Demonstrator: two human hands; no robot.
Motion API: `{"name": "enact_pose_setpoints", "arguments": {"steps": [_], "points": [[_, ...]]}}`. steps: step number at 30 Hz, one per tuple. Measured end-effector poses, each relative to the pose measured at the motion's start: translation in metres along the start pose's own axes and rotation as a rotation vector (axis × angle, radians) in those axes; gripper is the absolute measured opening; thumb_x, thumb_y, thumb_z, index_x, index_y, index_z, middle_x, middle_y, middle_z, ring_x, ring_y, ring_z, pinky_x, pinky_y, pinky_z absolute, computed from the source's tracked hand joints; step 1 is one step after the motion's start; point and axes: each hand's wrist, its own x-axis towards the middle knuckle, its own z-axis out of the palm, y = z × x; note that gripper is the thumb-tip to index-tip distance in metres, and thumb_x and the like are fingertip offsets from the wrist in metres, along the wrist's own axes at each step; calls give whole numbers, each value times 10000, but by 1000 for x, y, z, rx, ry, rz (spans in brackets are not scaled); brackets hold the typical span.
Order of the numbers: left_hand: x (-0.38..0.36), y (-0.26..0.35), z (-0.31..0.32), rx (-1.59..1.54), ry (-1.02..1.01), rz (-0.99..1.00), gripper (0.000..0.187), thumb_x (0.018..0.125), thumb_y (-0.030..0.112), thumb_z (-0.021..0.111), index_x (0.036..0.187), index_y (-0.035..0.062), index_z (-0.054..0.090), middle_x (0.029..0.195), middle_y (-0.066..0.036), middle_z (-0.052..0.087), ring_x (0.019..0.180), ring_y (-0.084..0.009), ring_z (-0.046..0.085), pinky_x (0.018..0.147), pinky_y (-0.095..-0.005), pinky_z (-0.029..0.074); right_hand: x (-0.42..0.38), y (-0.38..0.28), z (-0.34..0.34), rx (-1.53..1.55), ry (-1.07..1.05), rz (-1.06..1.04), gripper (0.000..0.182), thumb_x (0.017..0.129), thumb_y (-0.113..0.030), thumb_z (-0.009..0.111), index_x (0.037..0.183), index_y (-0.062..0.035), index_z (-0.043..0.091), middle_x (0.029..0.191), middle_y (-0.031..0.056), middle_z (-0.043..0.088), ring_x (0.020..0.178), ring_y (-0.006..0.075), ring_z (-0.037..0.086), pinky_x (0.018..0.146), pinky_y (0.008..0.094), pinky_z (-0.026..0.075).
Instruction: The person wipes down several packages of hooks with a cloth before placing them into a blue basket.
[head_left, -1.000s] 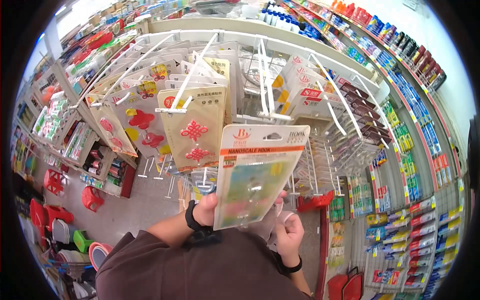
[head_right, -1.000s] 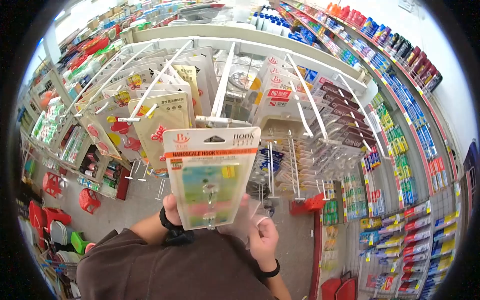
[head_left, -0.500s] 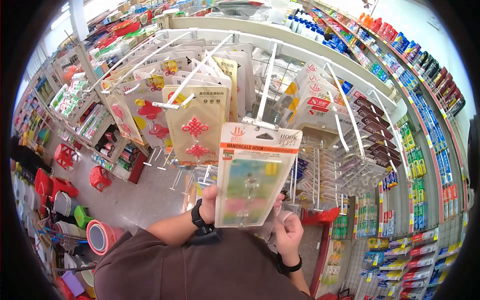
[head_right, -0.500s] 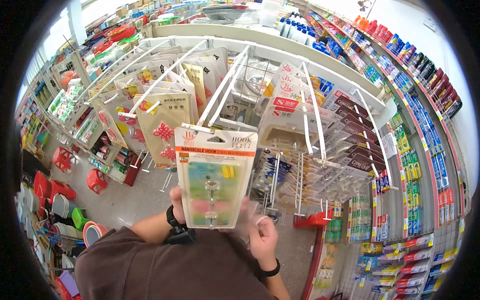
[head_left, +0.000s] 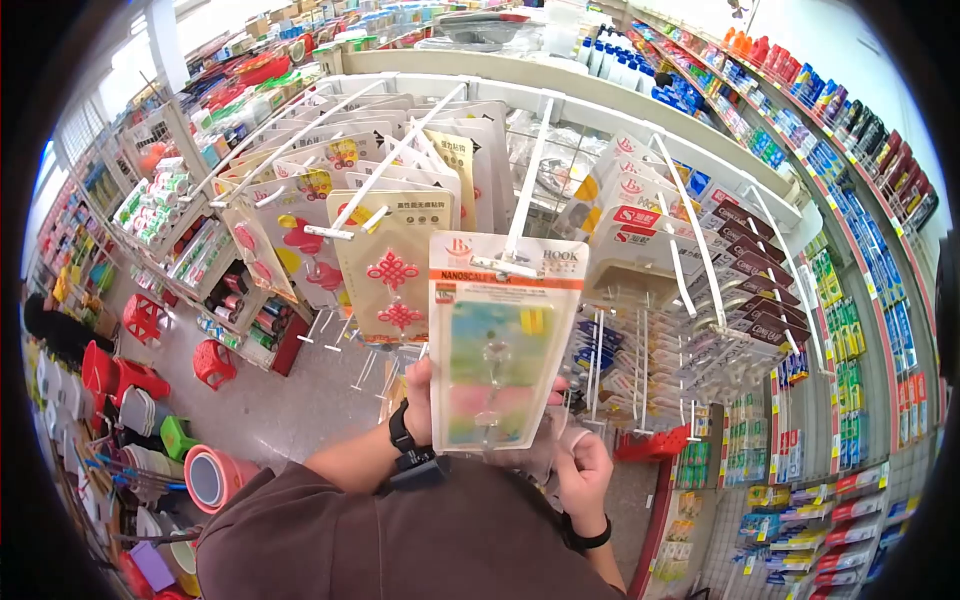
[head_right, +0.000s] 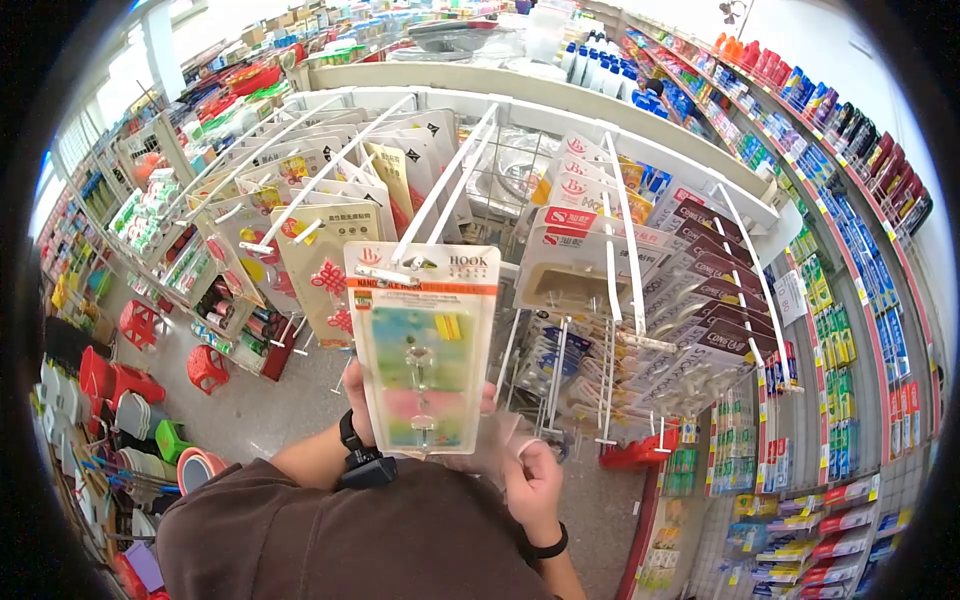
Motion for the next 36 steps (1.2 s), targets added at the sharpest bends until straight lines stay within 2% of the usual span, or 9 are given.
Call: {"name": "enact_pose_setpoints", "arguments": {"steps": [6, 9, 14, 16, 20, 22, 23, 28, 36], "points": [[16, 15, -14, 81, 37, 0, 1169, 704, 810, 540, 1531, 64, 185, 1450, -363, 332, 1315, -481, 412, 1087, -545, 368, 1, 0, -1, 6, 2, -7, 71, 908, 39, 571, 961, -5, 552, 902, 25, 628, 761, 49, 559, 663, 198, 434], [37, 24, -31, 162, -53, 91, 1052, 816, 765, 395, 1508, -11, 230, 1481, -263, 366, 1343, -344, 431, 1104, -435, 373, 5, 3, -3, -1, 29, -54, 69, 908, 39, 573, 954, -7, 550, 888, 16, 625, 760, 48, 558, 663, 197, 433], [62, 34, -50, 211, -84, 155, 888, 924, 663, 320, 1501, -9, 256, 1482, -213, 394, 1341, -309, 442, 1124, -427, 345, 5, 0, -9, 27, 47, -46, 73, 910, 38, 581, 961, -6, 552, 884, 18, 632, 774, 53, 569, 678, 200, 436], [58, 30, -56, 215, 143, 111, 757, 990, 563, 283, 1496, -1, 270, 1476, -189, 411, 1346, -290, 439, 1125, -415, 347, 5, 1, -10, 33, 51, -51, 74, 912, 36, 582, 966, -4, 552, 887, 21, 634, 773, 55, 571, 679, 202, 437], [61, 10, -60, 418, 255, 310, 616, 1036, 434, 330, 1483, 11, 303, 1454, -152, 443, 1323, -259, 457, 1102, -399, 366, 5, 3, -12, 19, 68, -54, 79, 918, 30, 583, 984, 2, 552, 894, 26, 638, 776, 56, 576, 681, 205, 440], [56, 6, -63, 1020, 368, 312, 592, 1015, 405, 466, 1469, 48, 336, 1426, -118, 473, 1287, -242, 480, 1061, -405, 407, 5, -1, -13, 15, 96, -39, 80, 919, 28, 584, 988, 3, 553, 894, 26, 638, 777, 56, 575, 683, 205, 439], [58, 4, -72, 965, 378, 219, 526, 1004, 330, 535, 1441, 74, 392, 1395, -74, 495, 1226, -187, 505, 998, -372, 450, 6, -3, -14, 11, 107, -45, 81, 920, 26, 585, 991, 4, 554, 894, 26, 637, 779, 57, 575, 684, 206, 439], [80, 6, -66, 658, 621, 212, 453, 998, 368, 549, 1371, 124, 473, 1360, -13, 518, 1177, -148, 516, 923, -371, 481, -2, -22, -25, 26, 105, -38, 92, 918, 16, 598, 999, 8, 558, 897, 39, 644, 790, 58, 579, 711, 203, 445], [114, 22, -73, 626, 665, 202, 467, 962, 482, 562, 1332, 201, 513, 1283, 61, 548, 1095, -110, 523, 873, -335, 403, -9, -37, -51, 43, 179, -127, 118, 894, 5, 640, 980, 4, 560, 888, 53, 667, 772, 67, 592, 721, 217, 458]]}}
